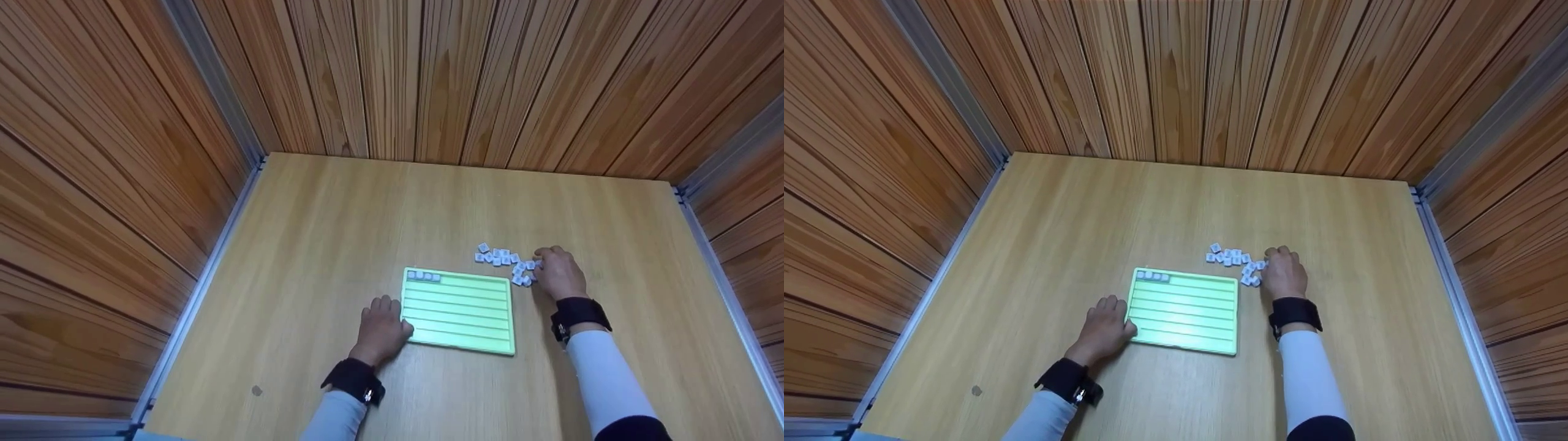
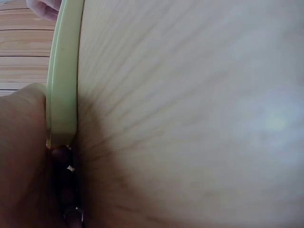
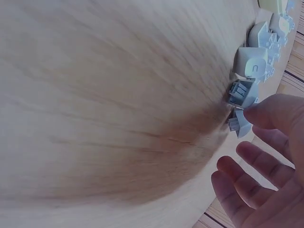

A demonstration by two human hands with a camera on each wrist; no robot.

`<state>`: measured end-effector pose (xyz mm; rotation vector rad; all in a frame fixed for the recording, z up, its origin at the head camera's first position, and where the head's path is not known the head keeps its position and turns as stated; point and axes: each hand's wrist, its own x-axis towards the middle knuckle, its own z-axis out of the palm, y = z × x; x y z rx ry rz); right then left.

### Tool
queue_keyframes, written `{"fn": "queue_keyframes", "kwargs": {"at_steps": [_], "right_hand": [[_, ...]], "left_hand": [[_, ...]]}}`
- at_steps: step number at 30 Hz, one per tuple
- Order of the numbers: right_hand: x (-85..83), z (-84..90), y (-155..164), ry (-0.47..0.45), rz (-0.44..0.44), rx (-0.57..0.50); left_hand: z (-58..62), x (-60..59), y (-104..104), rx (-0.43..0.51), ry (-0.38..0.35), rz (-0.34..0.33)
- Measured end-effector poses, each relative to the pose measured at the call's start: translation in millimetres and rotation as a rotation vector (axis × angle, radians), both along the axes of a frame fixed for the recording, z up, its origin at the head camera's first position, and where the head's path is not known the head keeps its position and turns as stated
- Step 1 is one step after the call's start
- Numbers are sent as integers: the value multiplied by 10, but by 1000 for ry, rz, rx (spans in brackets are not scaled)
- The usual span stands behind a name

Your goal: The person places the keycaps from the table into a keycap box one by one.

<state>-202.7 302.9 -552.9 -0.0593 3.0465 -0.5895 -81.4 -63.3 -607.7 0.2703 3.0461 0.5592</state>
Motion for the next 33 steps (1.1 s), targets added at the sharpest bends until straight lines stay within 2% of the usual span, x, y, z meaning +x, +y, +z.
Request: {"fn": "queue_keyframes", "kwargs": {"at_steps": [5,15,20,24,27,33], "right_hand": [[-4,-31,20,-17,-1,9],[41,-102,75,6,-23,-56],[38,-98,68,5,-51,-102],[47,-97,75,52,-55,-158],[67,-93,72,82,-38,-202],[105,-67,21,117,-5,-245]], "left_hand": [[-15,6,11,-2,-19,-3],[112,40,13,12,-36,-20],[97,37,2,26,-13,-16],[60,30,5,15,21,-16],[28,22,7,-7,48,-13],[3,10,-4,7,78,-4]]}}
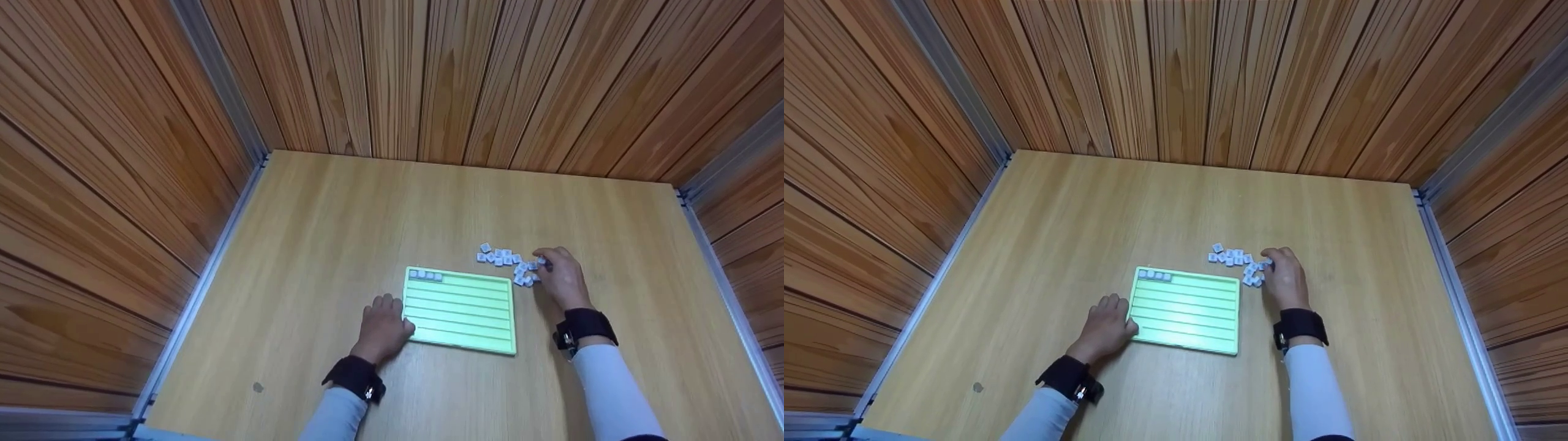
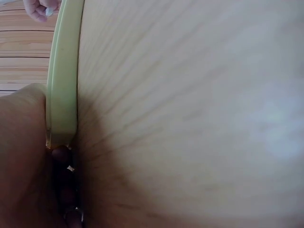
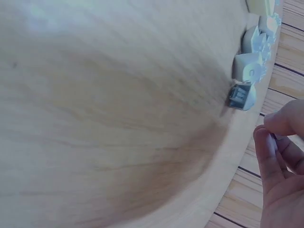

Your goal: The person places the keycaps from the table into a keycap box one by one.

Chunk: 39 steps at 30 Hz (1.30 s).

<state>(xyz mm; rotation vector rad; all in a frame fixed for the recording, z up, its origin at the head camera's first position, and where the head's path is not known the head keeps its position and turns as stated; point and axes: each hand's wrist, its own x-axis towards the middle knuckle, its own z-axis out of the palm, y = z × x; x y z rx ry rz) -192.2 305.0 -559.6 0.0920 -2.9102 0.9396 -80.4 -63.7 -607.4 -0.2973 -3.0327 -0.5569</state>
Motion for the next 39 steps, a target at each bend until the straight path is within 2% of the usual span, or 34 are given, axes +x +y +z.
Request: {"fn": "queue_keyframes", "kwargs": {"at_steps": [4,9,14,17,25,39], "right_hand": [[13,31,-60,30,21,-21],[33,71,-187,18,42,-49],[64,95,-361,29,90,-35],[82,112,-465,1,98,-23],[132,86,-660,97,228,-28],[198,90,-1008,75,344,20]], "left_hand": [[-13,-4,-8,0,1,2],[-4,-8,-5,-3,-32,0],[8,-15,-2,-5,-52,2],[25,-10,-1,-7,-50,3],[93,4,3,-44,-62,-13],[103,16,0,-20,-72,-9]]}}
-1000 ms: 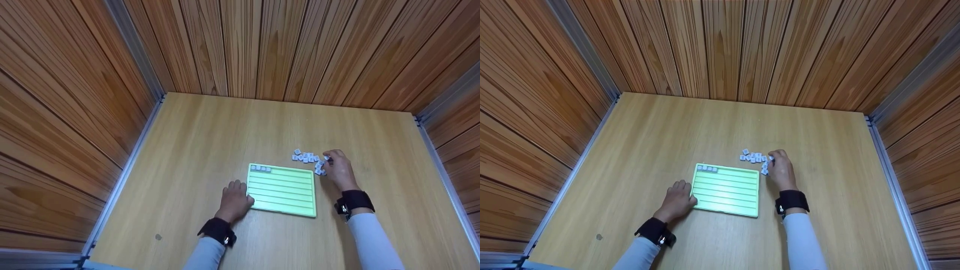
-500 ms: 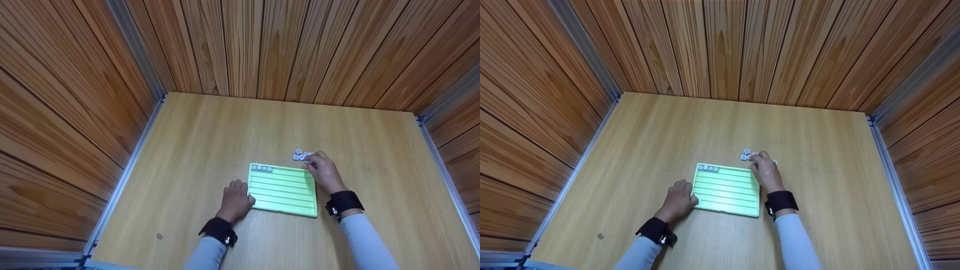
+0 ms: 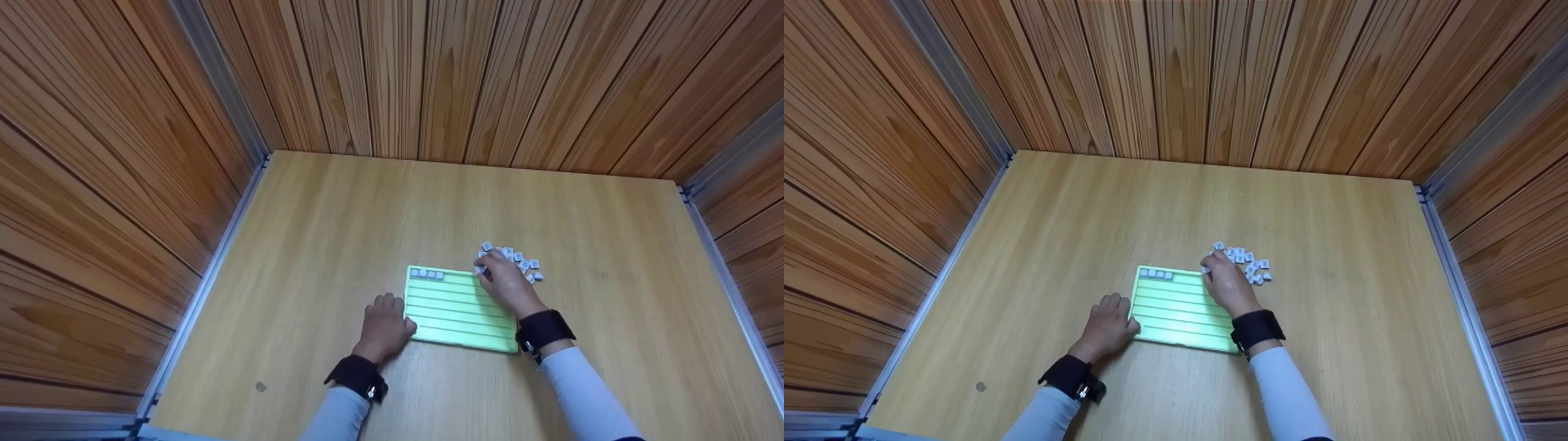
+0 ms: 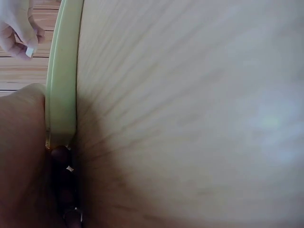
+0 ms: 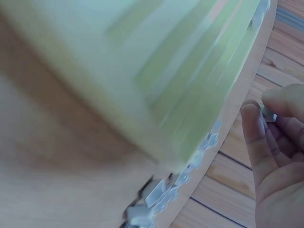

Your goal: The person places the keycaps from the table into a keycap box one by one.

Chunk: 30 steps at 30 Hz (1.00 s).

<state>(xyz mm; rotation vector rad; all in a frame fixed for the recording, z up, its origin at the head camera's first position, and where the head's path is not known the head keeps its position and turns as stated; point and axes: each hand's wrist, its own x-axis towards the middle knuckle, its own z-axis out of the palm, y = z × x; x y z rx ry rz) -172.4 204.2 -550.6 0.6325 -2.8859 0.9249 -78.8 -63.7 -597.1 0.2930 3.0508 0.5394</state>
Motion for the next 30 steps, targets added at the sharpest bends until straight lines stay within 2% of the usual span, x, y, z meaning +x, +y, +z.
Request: {"fn": "queue_keyframes", "kwargs": {"at_steps": [8,16,30], "right_hand": [[17,-13,-170,2,46,22],[17,-49,-307,25,112,70],[-11,-107,-473,17,141,85]], "left_hand": [[18,-1,2,5,-23,2],[-6,4,5,-4,0,4],[-3,-14,0,-4,0,6]]}}
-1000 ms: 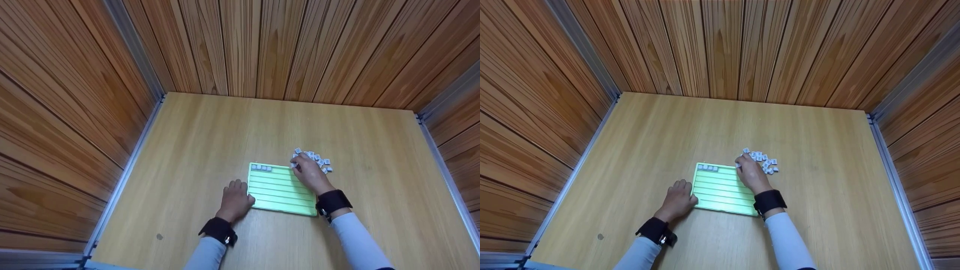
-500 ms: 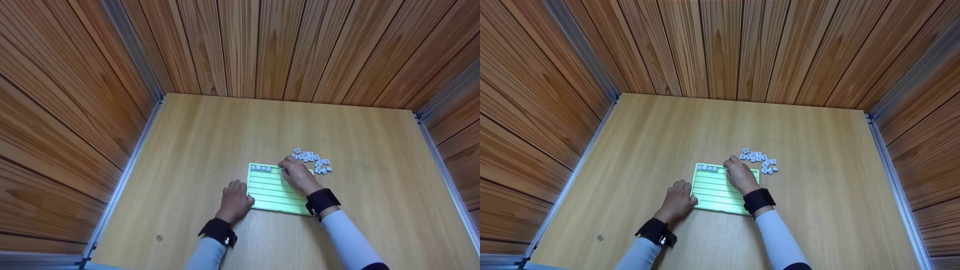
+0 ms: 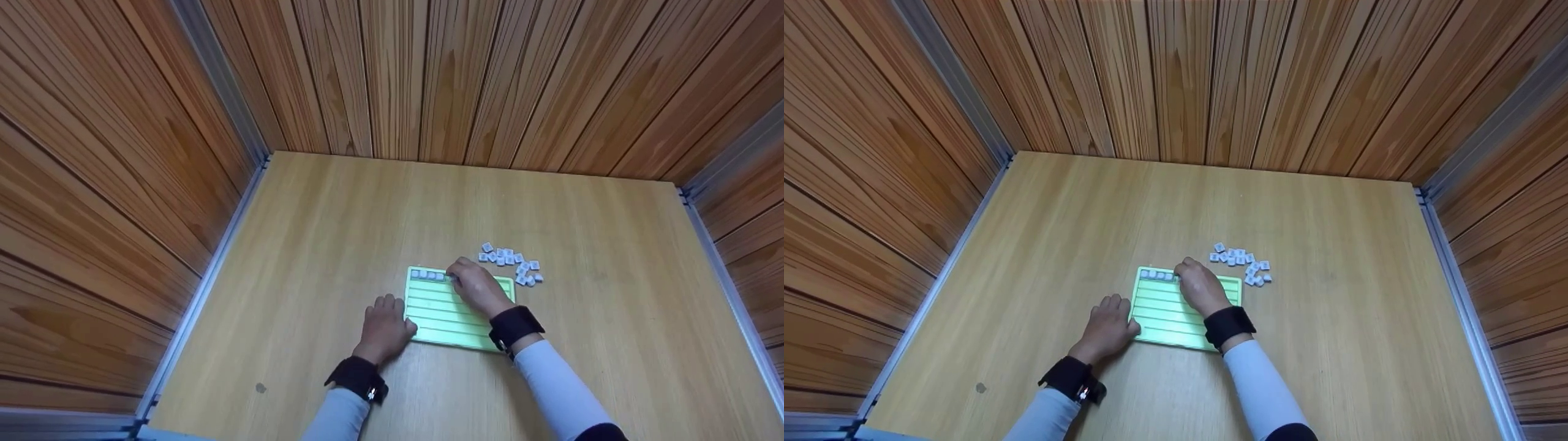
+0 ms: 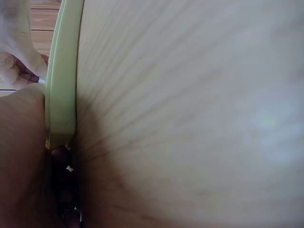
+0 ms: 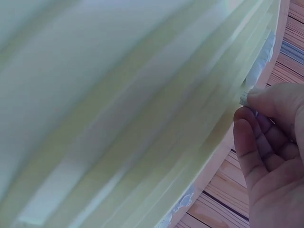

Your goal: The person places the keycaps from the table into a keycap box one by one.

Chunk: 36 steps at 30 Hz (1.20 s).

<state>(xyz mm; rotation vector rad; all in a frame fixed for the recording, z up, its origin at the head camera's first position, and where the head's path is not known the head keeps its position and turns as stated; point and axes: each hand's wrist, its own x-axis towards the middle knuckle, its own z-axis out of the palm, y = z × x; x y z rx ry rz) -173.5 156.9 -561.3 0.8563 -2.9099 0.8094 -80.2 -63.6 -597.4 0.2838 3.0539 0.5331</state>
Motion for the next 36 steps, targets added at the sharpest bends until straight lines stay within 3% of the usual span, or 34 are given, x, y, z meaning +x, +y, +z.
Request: {"fn": "queue_keyframes", "kwargs": {"at_steps": [13,23,36], "right_hand": [[-5,-28,-91,19,-12,11],[-14,-33,-124,22,-18,17],[-13,-34,-106,13,-13,8]], "left_hand": [[26,18,0,1,14,-6],[-118,-6,-9,1,43,5],[-41,10,2,-4,5,0]]}}
